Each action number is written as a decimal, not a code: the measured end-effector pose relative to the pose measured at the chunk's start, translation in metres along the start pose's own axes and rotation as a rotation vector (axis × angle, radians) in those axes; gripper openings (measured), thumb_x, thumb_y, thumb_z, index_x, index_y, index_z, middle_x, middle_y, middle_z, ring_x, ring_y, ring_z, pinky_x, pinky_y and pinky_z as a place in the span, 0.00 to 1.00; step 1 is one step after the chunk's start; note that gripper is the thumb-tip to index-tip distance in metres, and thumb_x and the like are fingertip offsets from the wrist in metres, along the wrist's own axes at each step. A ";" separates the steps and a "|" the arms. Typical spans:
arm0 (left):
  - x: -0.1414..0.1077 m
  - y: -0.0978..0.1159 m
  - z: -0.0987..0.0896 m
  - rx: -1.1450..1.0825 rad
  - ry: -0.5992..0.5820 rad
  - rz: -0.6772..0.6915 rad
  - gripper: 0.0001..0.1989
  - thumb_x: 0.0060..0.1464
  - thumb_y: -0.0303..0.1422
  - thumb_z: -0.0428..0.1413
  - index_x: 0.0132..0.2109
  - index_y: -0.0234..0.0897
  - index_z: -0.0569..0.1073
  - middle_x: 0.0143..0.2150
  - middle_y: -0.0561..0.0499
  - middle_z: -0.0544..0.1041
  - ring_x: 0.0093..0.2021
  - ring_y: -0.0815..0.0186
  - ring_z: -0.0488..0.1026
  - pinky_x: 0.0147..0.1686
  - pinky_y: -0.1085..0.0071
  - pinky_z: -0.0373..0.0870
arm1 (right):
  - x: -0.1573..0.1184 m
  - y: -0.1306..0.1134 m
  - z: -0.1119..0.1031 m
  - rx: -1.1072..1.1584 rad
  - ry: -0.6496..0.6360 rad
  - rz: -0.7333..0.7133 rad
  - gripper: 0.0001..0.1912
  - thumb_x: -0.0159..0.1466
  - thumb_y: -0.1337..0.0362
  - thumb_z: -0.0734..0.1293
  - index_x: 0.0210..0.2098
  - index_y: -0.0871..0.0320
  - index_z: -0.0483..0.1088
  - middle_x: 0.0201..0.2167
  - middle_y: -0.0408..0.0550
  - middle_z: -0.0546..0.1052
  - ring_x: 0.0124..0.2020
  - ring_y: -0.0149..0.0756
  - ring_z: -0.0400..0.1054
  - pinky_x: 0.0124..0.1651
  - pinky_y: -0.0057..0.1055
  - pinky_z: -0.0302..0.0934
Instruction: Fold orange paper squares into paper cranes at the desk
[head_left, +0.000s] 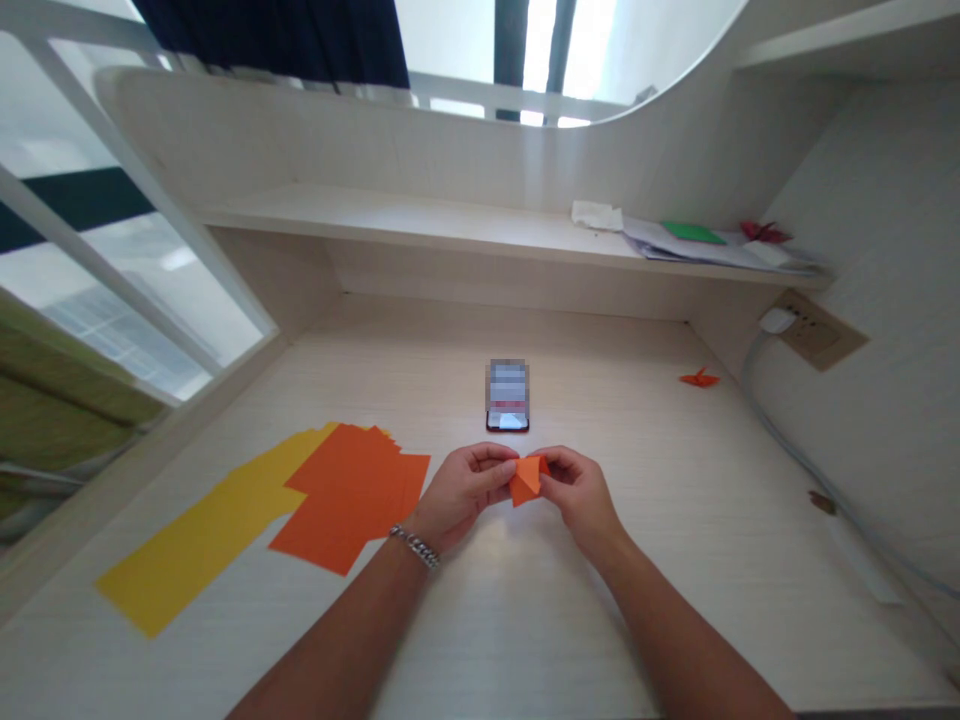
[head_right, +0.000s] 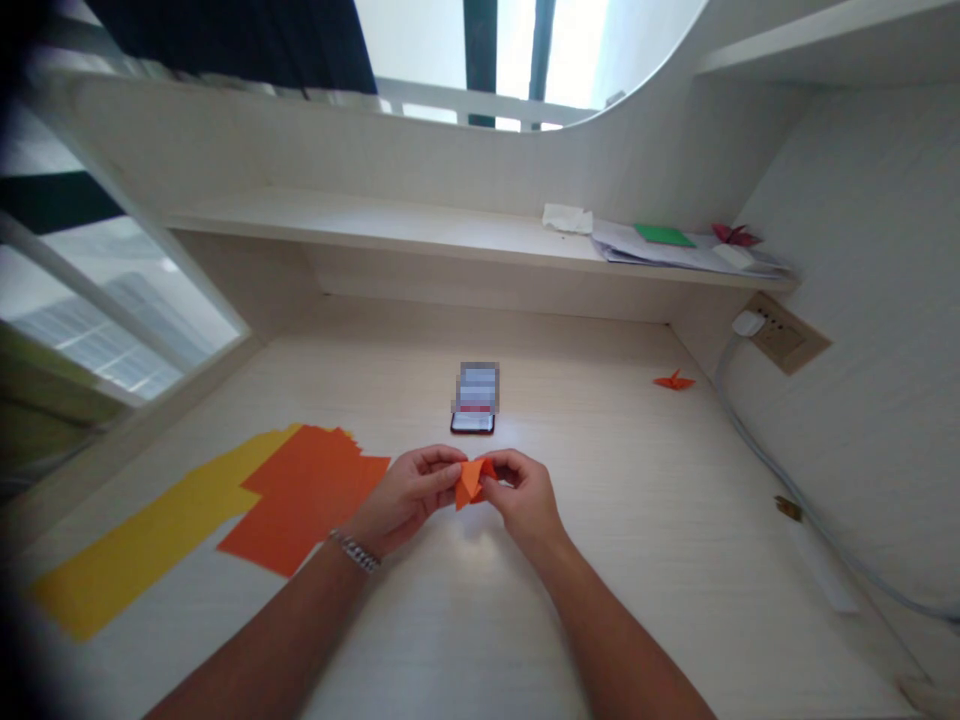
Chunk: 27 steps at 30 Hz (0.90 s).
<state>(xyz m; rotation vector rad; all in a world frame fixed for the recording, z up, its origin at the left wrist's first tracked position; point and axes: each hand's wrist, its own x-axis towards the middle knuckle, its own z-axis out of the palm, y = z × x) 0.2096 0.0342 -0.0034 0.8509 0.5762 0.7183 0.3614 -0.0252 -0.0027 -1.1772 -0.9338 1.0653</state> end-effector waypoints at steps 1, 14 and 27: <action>0.000 0.000 0.000 -0.021 0.000 -0.005 0.09 0.47 0.28 0.63 0.38 0.31 0.74 0.34 0.46 0.78 0.34 0.65 0.75 0.39 0.66 0.72 | 0.000 -0.001 0.000 0.029 -0.015 0.025 0.08 0.49 0.68 0.70 0.30 0.58 0.75 0.27 0.44 0.76 0.29 0.34 0.70 0.32 0.30 0.65; 0.002 -0.002 -0.003 -0.133 0.013 -0.052 0.12 0.46 0.27 0.63 0.41 0.34 0.74 0.35 0.47 0.78 0.33 0.67 0.75 0.36 0.69 0.71 | -0.003 -0.002 0.003 0.003 0.040 0.086 0.12 0.52 0.61 0.71 0.34 0.60 0.73 0.26 0.46 0.76 0.25 0.31 0.68 0.27 0.28 0.64; 0.005 -0.007 -0.002 -0.031 -0.018 -0.005 0.11 0.44 0.30 0.64 0.38 0.32 0.78 0.36 0.44 0.79 0.35 0.65 0.75 0.40 0.68 0.70 | 0.001 0.001 0.004 -0.019 0.104 0.053 0.14 0.44 0.72 0.70 0.32 0.59 0.72 0.27 0.43 0.76 0.26 0.33 0.70 0.30 0.29 0.65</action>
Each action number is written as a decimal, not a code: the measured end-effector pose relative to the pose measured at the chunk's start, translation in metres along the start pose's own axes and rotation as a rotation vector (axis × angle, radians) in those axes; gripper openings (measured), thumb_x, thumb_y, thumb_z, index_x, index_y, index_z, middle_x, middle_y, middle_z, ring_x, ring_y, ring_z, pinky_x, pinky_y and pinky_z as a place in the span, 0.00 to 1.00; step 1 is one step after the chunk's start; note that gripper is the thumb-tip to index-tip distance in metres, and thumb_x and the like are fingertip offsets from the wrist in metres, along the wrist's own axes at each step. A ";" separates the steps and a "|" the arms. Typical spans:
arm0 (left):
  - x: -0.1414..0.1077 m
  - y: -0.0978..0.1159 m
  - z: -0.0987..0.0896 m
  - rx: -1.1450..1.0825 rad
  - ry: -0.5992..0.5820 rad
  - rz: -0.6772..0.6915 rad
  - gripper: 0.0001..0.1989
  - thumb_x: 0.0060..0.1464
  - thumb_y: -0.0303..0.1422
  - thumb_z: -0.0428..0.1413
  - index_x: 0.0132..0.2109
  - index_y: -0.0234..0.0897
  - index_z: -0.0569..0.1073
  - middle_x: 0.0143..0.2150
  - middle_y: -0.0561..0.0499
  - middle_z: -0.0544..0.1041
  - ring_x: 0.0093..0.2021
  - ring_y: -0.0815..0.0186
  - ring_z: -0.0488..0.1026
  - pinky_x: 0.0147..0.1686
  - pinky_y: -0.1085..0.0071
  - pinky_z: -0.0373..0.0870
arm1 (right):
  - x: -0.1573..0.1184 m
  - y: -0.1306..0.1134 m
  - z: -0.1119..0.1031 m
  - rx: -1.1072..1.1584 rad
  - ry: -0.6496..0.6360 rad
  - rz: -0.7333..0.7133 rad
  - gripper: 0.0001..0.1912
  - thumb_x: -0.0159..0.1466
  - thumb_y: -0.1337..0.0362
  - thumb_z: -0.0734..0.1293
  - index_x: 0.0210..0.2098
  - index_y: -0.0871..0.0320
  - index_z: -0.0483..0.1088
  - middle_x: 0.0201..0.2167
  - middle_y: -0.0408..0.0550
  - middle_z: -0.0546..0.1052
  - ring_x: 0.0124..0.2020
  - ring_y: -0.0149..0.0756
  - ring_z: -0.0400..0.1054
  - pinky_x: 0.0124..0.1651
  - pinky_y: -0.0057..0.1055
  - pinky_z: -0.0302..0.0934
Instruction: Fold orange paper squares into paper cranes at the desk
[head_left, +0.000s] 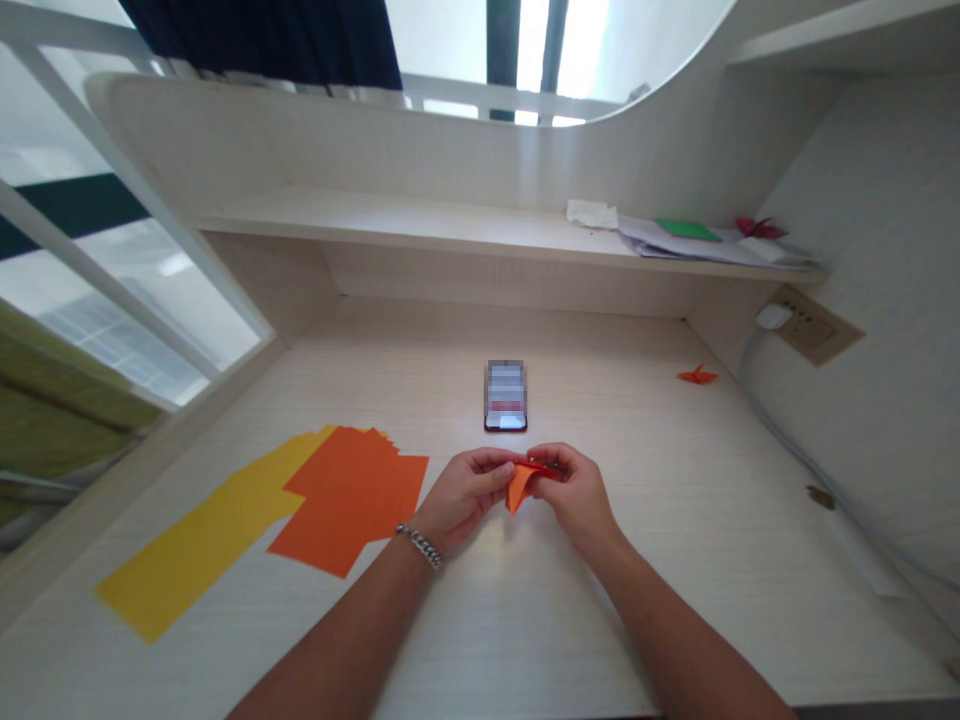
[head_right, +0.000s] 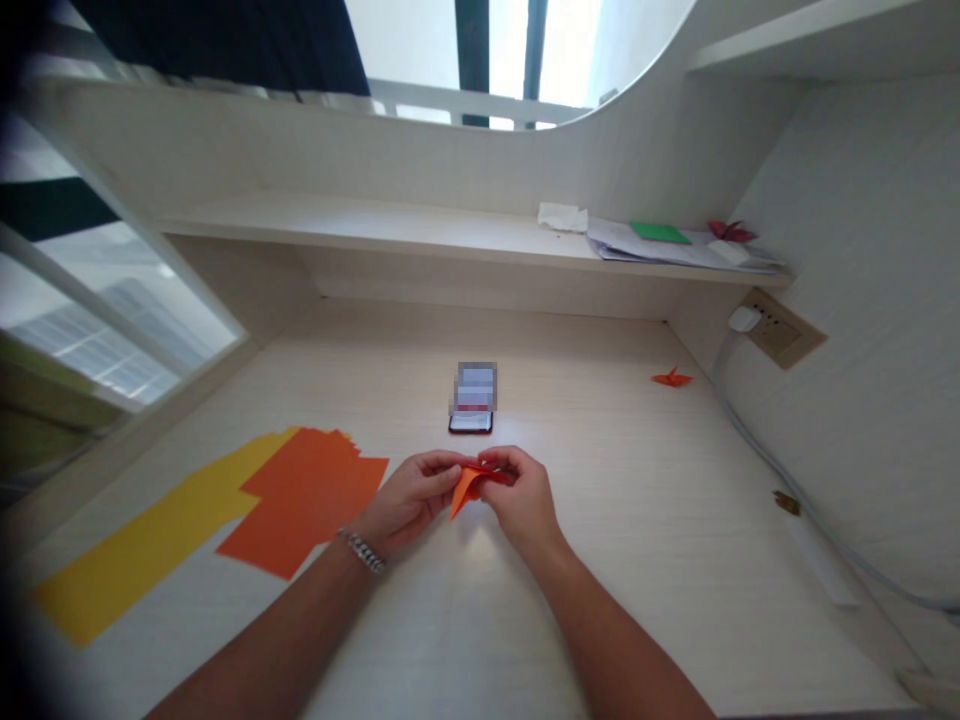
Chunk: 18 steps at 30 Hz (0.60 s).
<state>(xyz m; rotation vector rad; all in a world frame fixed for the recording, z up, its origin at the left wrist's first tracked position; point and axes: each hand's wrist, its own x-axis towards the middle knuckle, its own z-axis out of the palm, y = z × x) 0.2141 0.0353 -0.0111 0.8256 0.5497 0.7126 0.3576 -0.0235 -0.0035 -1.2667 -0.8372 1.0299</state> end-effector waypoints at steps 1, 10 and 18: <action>0.001 -0.001 -0.001 -0.003 0.004 0.010 0.10 0.45 0.29 0.64 0.38 0.32 0.78 0.35 0.45 0.79 0.35 0.65 0.75 0.40 0.68 0.70 | 0.000 0.000 0.000 0.007 -0.008 0.010 0.14 0.44 0.71 0.69 0.32 0.59 0.72 0.27 0.43 0.76 0.25 0.32 0.70 0.29 0.28 0.65; 0.001 -0.005 0.000 -0.026 0.021 0.032 0.11 0.45 0.28 0.64 0.38 0.33 0.77 0.36 0.46 0.79 0.35 0.67 0.75 0.38 0.70 0.71 | -0.003 0.003 0.001 0.180 -0.034 0.216 0.17 0.44 0.69 0.71 0.35 0.58 0.71 0.30 0.43 0.75 0.25 0.30 0.69 0.27 0.26 0.61; 0.001 -0.005 0.004 -0.018 0.028 0.021 0.12 0.42 0.28 0.66 0.37 0.32 0.77 0.37 0.46 0.79 0.36 0.65 0.75 0.39 0.69 0.71 | -0.001 0.005 0.002 0.105 -0.015 0.090 0.20 0.41 0.72 0.71 0.35 0.58 0.70 0.29 0.43 0.74 0.26 0.33 0.69 0.29 0.29 0.65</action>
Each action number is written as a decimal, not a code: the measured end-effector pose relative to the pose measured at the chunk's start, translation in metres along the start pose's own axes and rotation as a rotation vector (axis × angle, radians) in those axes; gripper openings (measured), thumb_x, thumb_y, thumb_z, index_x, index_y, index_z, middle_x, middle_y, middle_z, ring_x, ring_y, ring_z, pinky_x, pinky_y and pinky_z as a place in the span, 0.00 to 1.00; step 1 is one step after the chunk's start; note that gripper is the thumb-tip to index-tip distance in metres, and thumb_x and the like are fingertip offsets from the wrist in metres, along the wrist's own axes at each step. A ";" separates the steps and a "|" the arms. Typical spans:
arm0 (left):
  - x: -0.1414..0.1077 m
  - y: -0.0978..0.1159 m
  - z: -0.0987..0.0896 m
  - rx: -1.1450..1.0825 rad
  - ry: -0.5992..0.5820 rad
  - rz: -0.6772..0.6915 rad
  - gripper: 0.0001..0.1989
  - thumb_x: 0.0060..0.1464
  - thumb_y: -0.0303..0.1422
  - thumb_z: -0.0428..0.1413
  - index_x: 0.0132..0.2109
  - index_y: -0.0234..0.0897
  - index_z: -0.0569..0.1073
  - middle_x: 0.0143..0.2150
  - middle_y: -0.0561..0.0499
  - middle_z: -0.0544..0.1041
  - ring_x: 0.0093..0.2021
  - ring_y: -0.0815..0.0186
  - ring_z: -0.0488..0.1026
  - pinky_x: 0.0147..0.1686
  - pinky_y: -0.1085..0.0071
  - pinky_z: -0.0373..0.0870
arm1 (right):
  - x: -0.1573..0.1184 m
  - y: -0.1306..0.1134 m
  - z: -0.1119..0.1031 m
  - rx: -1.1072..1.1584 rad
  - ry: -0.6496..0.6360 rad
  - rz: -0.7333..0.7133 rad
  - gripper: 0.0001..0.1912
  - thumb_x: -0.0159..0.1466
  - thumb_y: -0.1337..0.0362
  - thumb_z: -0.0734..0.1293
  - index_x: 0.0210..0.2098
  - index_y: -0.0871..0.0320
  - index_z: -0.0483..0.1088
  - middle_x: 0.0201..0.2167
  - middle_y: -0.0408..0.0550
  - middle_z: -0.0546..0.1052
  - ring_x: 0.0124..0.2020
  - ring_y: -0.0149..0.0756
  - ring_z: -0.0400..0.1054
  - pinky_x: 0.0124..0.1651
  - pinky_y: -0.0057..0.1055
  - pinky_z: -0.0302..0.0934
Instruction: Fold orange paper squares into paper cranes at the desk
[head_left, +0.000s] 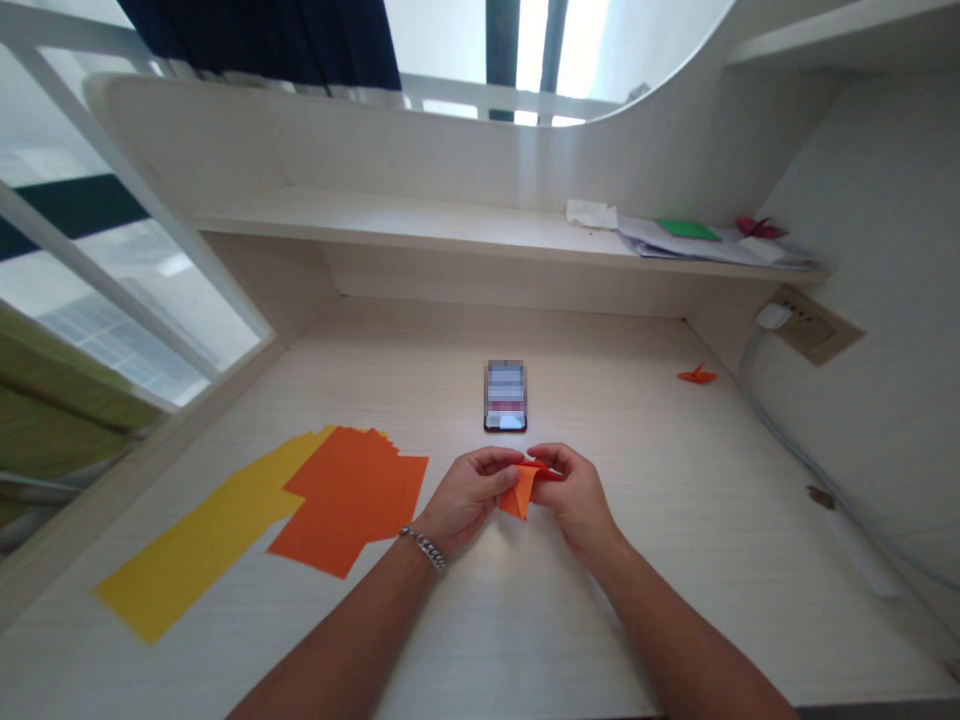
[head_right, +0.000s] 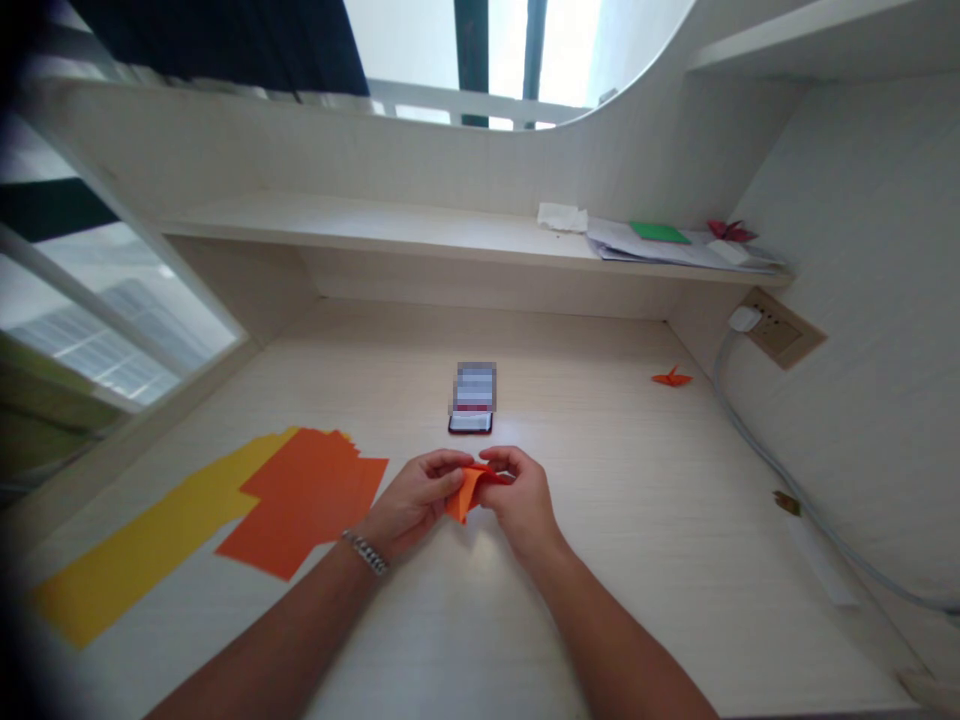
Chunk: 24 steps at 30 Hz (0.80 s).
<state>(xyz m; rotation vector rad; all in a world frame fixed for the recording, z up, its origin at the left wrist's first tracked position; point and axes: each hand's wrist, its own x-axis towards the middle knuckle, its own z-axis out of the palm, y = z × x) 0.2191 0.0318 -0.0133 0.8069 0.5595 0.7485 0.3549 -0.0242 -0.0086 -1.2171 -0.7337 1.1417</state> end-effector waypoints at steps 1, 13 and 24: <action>0.000 0.000 0.000 -0.001 0.014 0.001 0.13 0.41 0.29 0.66 0.37 0.32 0.77 0.36 0.46 0.79 0.35 0.66 0.76 0.38 0.70 0.71 | 0.000 0.000 0.000 -0.055 0.011 -0.044 0.20 0.41 0.73 0.71 0.35 0.58 0.71 0.29 0.42 0.73 0.26 0.33 0.69 0.29 0.29 0.65; 0.002 0.001 0.001 -0.038 0.085 0.027 0.11 0.45 0.33 0.64 0.35 0.31 0.77 0.31 0.46 0.78 0.31 0.66 0.75 0.35 0.69 0.71 | 0.000 -0.001 0.001 -0.039 0.024 0.010 0.09 0.47 0.70 0.67 0.30 0.59 0.72 0.24 0.43 0.75 0.23 0.32 0.68 0.25 0.27 0.65; 0.000 0.003 0.000 -0.029 0.021 0.021 0.14 0.43 0.30 0.65 0.40 0.31 0.77 0.37 0.43 0.79 0.36 0.64 0.75 0.39 0.67 0.71 | -0.001 -0.003 0.001 -0.048 -0.004 0.013 0.09 0.48 0.63 0.71 0.28 0.60 0.71 0.23 0.42 0.75 0.22 0.30 0.68 0.26 0.28 0.66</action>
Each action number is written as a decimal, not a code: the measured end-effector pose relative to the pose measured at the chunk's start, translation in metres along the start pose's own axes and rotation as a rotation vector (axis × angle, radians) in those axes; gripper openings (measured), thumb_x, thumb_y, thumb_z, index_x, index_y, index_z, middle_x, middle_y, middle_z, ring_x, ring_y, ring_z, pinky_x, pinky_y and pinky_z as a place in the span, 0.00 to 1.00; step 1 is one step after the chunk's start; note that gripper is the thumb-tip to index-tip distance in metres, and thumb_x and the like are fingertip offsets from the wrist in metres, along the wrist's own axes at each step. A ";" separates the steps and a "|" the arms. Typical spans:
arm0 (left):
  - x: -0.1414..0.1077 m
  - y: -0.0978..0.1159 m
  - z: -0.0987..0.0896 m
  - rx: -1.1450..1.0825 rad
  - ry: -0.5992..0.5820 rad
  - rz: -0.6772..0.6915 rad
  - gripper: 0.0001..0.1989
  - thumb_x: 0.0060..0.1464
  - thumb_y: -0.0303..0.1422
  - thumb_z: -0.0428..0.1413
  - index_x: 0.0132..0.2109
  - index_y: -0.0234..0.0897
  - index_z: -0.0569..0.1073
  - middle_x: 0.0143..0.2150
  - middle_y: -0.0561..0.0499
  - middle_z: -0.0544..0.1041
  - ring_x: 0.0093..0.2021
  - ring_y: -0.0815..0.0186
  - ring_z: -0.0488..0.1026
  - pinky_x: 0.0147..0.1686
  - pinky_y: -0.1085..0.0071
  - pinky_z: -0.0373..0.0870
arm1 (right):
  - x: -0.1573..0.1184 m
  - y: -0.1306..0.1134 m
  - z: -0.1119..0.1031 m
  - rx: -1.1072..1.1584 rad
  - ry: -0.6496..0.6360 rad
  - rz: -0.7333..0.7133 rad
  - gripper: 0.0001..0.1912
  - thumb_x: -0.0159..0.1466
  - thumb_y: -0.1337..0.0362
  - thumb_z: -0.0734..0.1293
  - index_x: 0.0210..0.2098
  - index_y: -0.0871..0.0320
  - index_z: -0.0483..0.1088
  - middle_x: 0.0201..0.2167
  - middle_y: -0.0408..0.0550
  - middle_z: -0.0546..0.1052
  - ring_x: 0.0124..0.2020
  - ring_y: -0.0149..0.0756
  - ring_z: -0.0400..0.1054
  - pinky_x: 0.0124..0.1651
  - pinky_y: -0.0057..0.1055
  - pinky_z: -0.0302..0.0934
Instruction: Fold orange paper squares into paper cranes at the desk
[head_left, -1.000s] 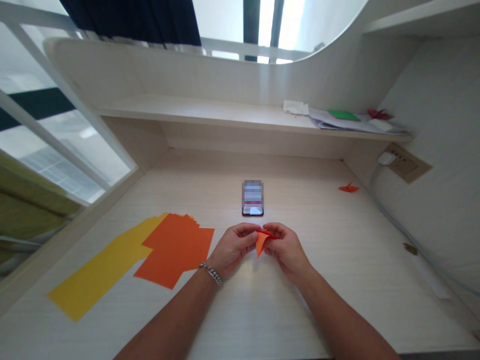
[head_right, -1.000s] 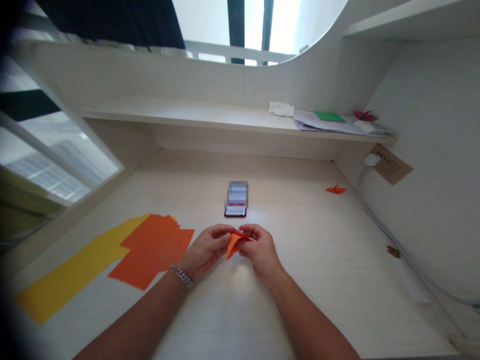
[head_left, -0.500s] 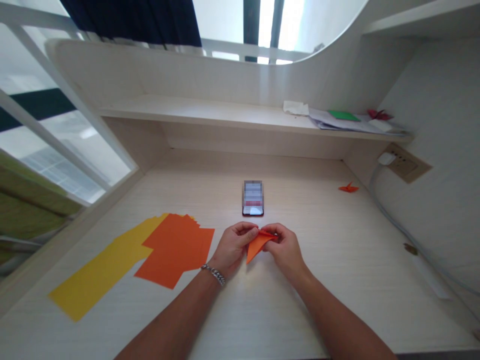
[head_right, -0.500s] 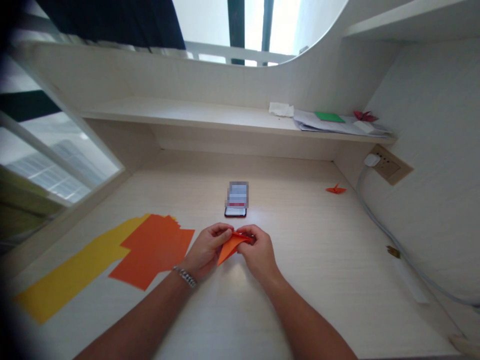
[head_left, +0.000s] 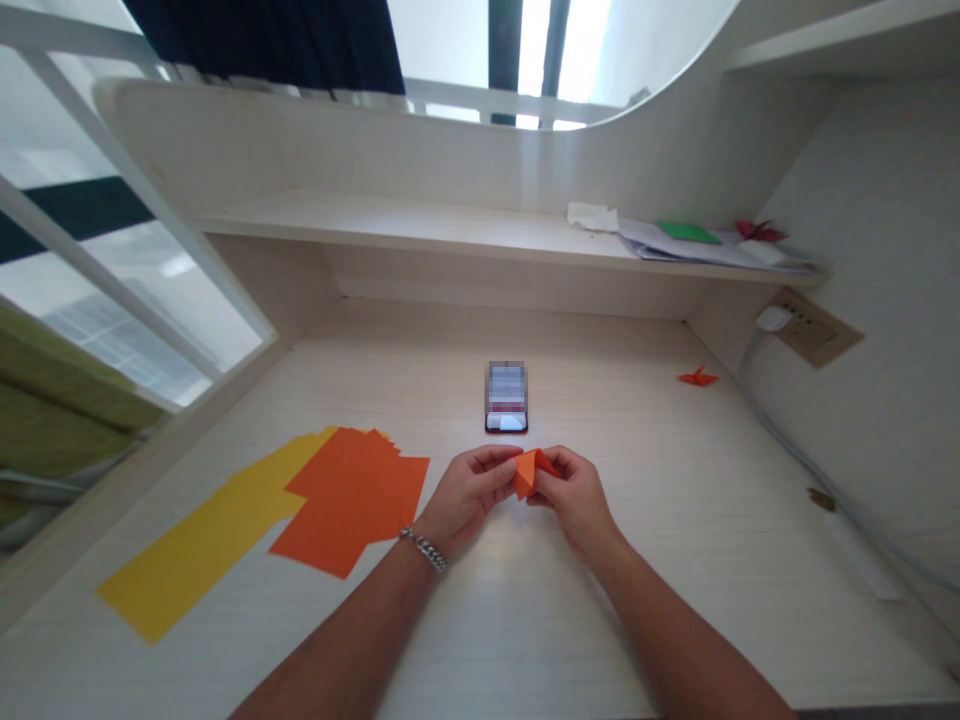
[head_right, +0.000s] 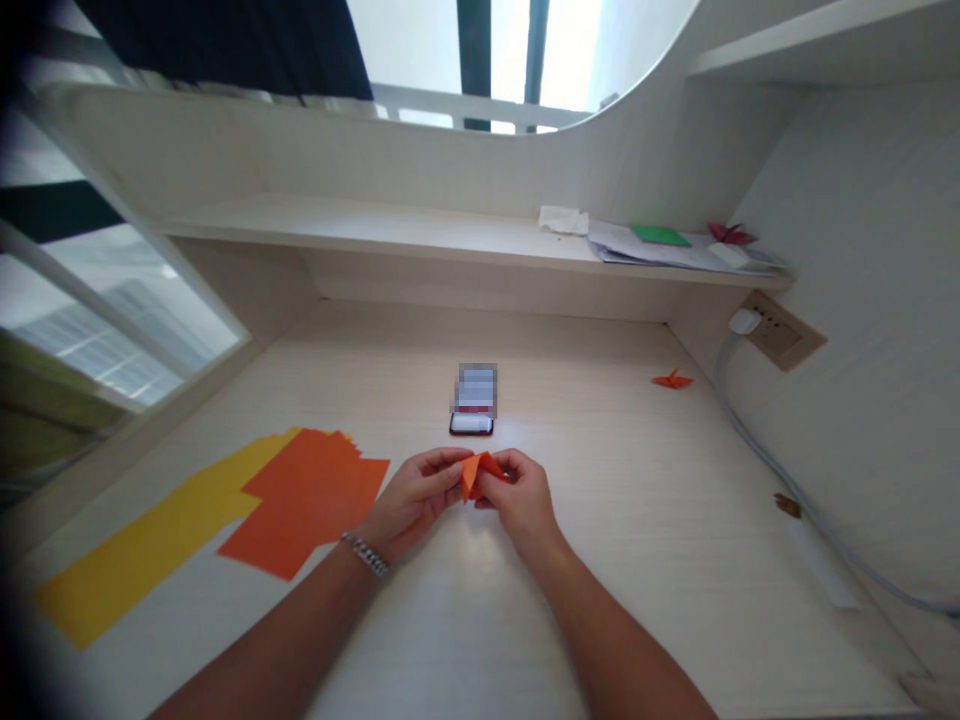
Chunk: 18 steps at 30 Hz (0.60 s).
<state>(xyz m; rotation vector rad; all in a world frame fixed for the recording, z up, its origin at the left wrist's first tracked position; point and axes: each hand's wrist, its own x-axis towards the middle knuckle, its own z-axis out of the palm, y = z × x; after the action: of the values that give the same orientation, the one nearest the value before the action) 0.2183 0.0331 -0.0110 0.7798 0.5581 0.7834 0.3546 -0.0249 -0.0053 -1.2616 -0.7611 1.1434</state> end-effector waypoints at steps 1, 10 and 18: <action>0.000 0.000 0.000 0.002 0.000 -0.003 0.14 0.43 0.30 0.65 0.40 0.31 0.77 0.38 0.43 0.79 0.36 0.64 0.75 0.39 0.67 0.71 | 0.000 0.001 0.000 -0.008 -0.006 -0.005 0.09 0.48 0.64 0.71 0.29 0.60 0.72 0.23 0.42 0.75 0.22 0.30 0.68 0.26 0.27 0.66; 0.002 -0.002 -0.004 0.026 0.048 0.016 0.12 0.45 0.27 0.64 0.40 0.31 0.76 0.38 0.44 0.79 0.37 0.64 0.75 0.40 0.67 0.71 | 0.001 -0.005 -0.003 0.075 -0.075 0.018 0.12 0.47 0.65 0.72 0.32 0.60 0.75 0.28 0.46 0.77 0.29 0.36 0.71 0.31 0.31 0.68; 0.003 -0.001 0.001 0.077 0.178 0.121 0.14 0.42 0.30 0.65 0.38 0.32 0.76 0.39 0.45 0.79 0.37 0.65 0.75 0.40 0.68 0.71 | 0.004 -0.001 -0.007 0.004 0.012 -0.130 0.17 0.49 0.63 0.74 0.38 0.61 0.73 0.31 0.50 0.79 0.31 0.37 0.72 0.35 0.34 0.69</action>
<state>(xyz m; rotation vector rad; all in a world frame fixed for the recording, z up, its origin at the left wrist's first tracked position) 0.2212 0.0349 -0.0115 0.8251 0.7082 0.9539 0.3620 -0.0237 -0.0066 -1.1972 -0.8190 1.0310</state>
